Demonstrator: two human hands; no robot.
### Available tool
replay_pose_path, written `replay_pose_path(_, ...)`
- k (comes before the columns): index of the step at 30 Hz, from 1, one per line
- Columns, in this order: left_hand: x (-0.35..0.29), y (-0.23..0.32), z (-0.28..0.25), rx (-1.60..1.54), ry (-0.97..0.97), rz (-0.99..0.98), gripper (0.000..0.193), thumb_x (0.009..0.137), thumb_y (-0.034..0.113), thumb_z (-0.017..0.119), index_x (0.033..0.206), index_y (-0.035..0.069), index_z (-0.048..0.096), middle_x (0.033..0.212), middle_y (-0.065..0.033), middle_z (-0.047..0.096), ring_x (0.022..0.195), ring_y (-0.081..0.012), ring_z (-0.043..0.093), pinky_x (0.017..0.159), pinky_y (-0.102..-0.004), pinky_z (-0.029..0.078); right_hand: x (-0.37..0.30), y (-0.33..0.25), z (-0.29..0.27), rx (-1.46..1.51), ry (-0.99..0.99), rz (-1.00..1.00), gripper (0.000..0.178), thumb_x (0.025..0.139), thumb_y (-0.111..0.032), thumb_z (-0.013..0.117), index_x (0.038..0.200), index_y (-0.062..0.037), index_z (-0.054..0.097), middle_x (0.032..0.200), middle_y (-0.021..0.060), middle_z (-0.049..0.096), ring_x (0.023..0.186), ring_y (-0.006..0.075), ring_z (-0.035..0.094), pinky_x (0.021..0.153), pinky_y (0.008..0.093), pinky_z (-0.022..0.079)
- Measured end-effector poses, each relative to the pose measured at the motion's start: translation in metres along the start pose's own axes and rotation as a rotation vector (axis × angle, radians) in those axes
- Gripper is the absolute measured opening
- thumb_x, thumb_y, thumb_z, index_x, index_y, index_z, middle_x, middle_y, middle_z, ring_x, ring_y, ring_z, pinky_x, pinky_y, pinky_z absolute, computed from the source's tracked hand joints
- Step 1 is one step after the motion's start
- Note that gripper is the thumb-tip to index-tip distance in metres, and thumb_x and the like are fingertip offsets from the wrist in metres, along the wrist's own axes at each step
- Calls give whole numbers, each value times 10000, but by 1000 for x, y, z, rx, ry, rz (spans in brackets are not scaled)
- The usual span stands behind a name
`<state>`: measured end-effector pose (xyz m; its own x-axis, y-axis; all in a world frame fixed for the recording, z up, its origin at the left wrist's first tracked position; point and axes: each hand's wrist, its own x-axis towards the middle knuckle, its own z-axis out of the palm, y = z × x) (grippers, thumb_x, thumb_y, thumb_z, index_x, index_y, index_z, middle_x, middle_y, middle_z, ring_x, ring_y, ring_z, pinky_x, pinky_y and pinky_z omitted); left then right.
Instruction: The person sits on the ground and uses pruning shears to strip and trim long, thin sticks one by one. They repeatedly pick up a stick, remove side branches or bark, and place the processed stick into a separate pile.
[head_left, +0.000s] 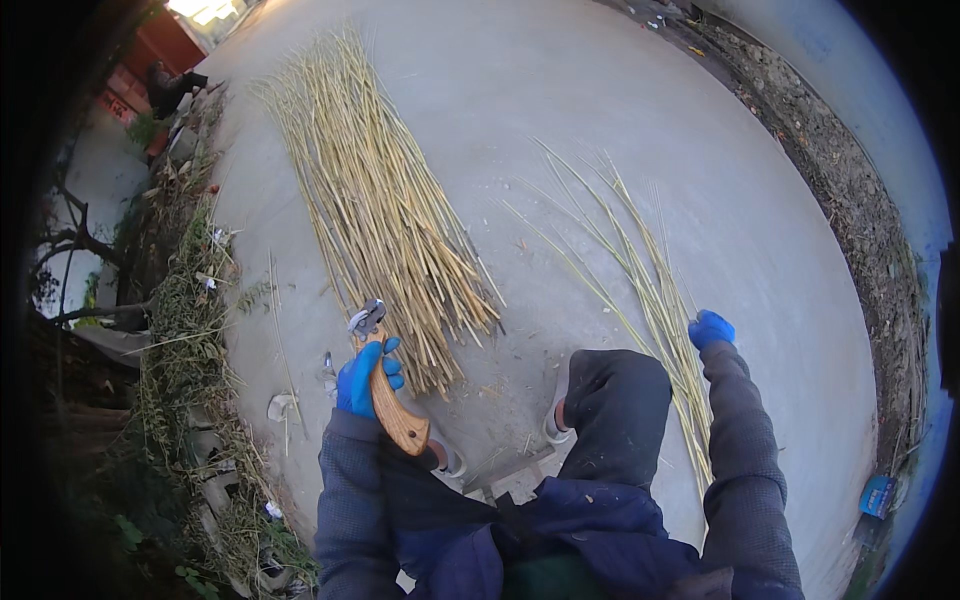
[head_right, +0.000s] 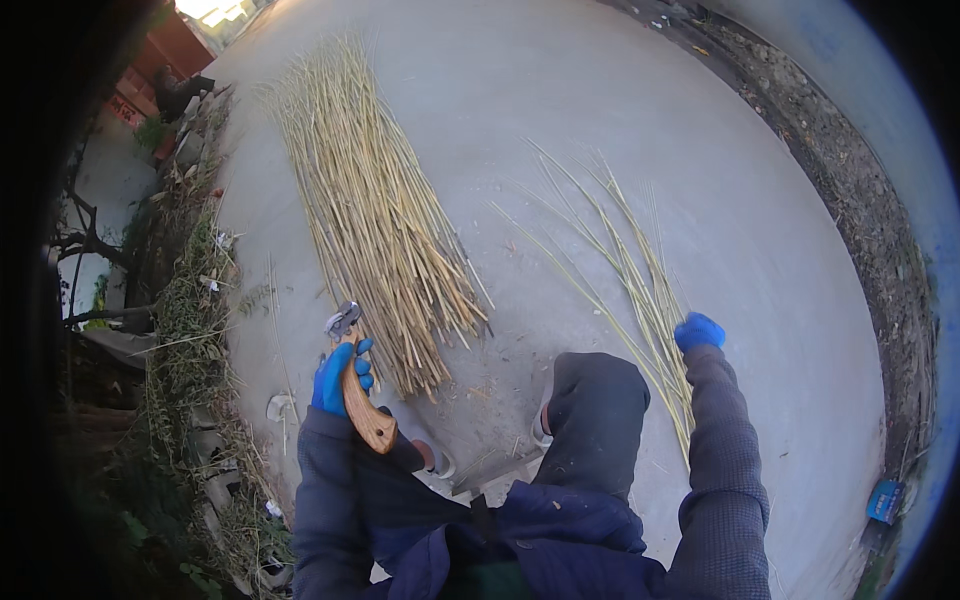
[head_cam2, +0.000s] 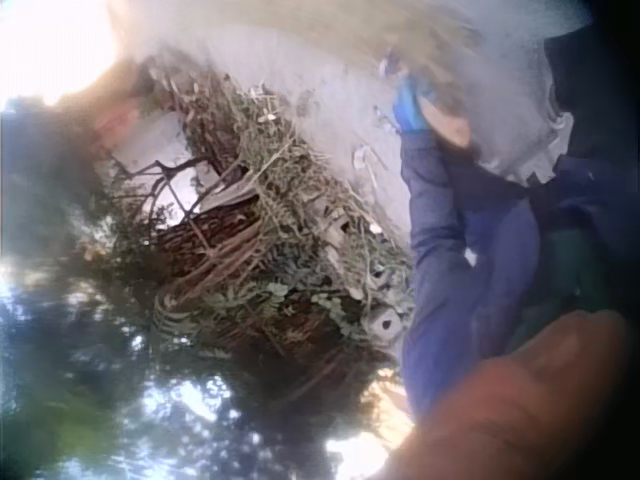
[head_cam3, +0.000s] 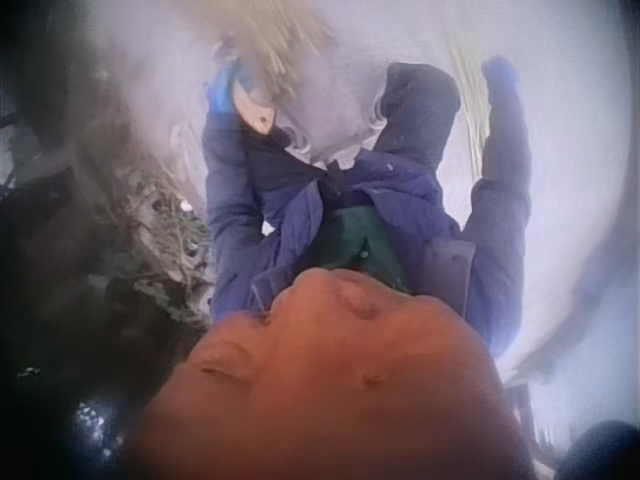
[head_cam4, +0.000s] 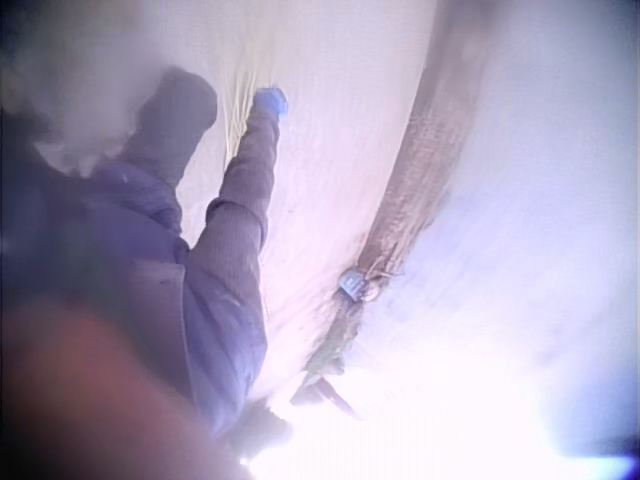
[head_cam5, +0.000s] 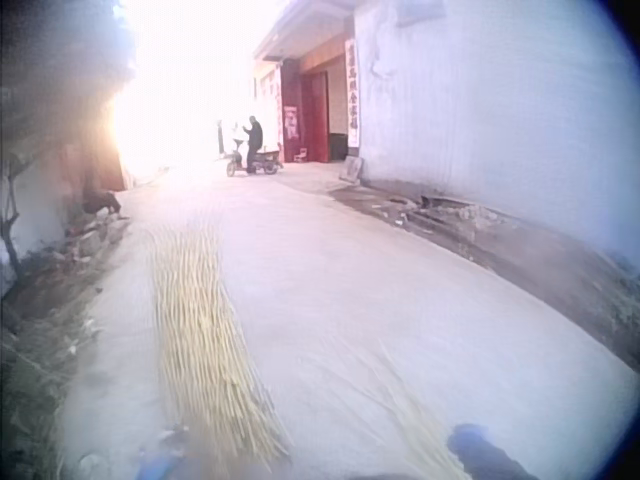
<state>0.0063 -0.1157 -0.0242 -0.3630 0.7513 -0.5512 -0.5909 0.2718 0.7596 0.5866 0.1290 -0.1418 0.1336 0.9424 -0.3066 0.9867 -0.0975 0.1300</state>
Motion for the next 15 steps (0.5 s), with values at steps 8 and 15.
replay_pose_path(8,-31,27,-12,-10,-47,22,510,960,296,571,1288,-89,503,737,-62,633,577,-174,600,528,-266,503,24,-323,-50,133,67,-661,341,866,-393,517,1006,-132,687,1052,128,696,994,313,659,856,445,504)
replay_pose_path(15,-48,49,-8,-128,-24,-61,492,970,270,558,1294,-96,496,752,-93,641,619,-196,626,577,-313,536,-74,-494,67,310,-258,-806,475,848,-507,597,1083,-100,664,995,143,704,946,327,667,842,437,510)
